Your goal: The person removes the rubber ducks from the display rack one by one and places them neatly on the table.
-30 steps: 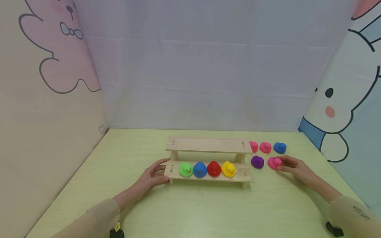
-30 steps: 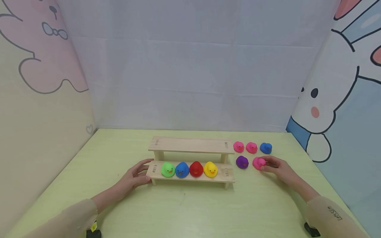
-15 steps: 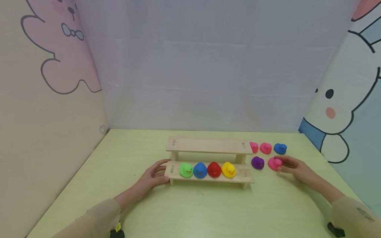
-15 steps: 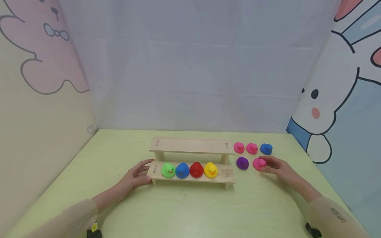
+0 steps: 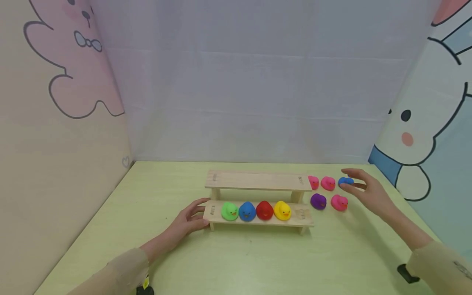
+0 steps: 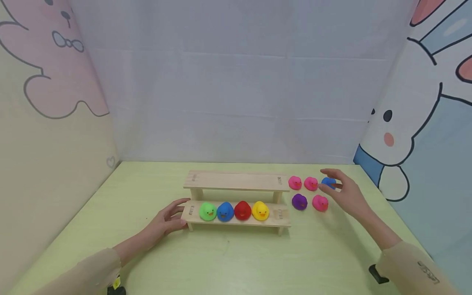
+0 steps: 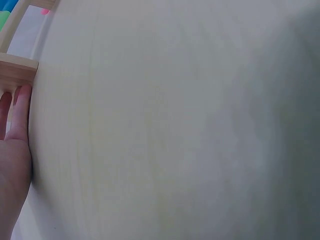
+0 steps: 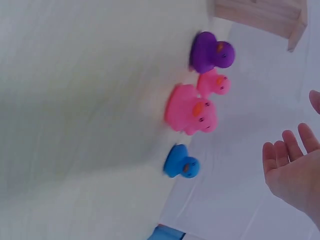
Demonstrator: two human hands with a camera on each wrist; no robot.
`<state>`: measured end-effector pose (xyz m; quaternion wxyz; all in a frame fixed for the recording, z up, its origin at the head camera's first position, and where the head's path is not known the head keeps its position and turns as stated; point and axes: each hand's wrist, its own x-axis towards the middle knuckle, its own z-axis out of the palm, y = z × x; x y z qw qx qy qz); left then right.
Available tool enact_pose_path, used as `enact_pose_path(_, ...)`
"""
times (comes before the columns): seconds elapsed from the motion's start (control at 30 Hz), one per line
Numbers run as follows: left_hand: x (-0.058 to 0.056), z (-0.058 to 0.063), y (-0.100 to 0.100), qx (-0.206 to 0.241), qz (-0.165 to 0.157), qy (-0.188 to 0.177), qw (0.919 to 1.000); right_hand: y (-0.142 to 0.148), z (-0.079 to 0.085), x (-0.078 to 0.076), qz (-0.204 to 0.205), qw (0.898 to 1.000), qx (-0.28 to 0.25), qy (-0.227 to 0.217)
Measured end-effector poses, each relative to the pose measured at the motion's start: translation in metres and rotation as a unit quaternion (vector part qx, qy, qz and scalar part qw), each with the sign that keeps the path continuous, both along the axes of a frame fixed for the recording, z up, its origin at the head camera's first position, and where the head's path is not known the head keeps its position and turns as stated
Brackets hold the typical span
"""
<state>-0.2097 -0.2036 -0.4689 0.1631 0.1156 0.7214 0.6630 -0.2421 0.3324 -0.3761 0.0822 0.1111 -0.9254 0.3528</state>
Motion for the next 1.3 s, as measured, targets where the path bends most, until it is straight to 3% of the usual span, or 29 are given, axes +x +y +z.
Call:
enact_pose_path(0.17, 0.000, -0.001, 0.000, 0.003, -0.002, 0.002, 1.0000, -0.025, 0.021, 0.007, 0.011, 0.998, -0.009, 0.064)
enact_pose_path(0.37, -0.001, -0.002, 0.000, 0.009, -0.008, 0.009, 0.9999, -0.050, 0.036, 0.015, 0.022, 0.995, -0.018, 0.097)
enact_pose_path(0.73, -0.002, -0.003, -0.001, 0.014, -0.011, 0.011, 0.9998, -0.083, 0.043, 0.031, 0.069, 0.989, -0.028, 0.125)
enact_pose_path(0.93, -0.002, -0.003, 0.000, 0.011, -0.007, 0.006, 0.9999, -0.098, 0.037, 0.038, 0.072, 0.990, -0.018, 0.119)
enact_pose_path(1.1, -0.001, -0.002, 0.000, 0.007, -0.005, 0.007, 0.9999, -0.110, 0.023, 0.041, 0.098, 0.984, -0.026, 0.149)
enact_pose_path(1.3, 0.000, -0.001, 0.000, 0.006, -0.010, 0.014, 0.9998, -0.120, 0.005, 0.045, 0.102, 0.983, -0.031, 0.152)
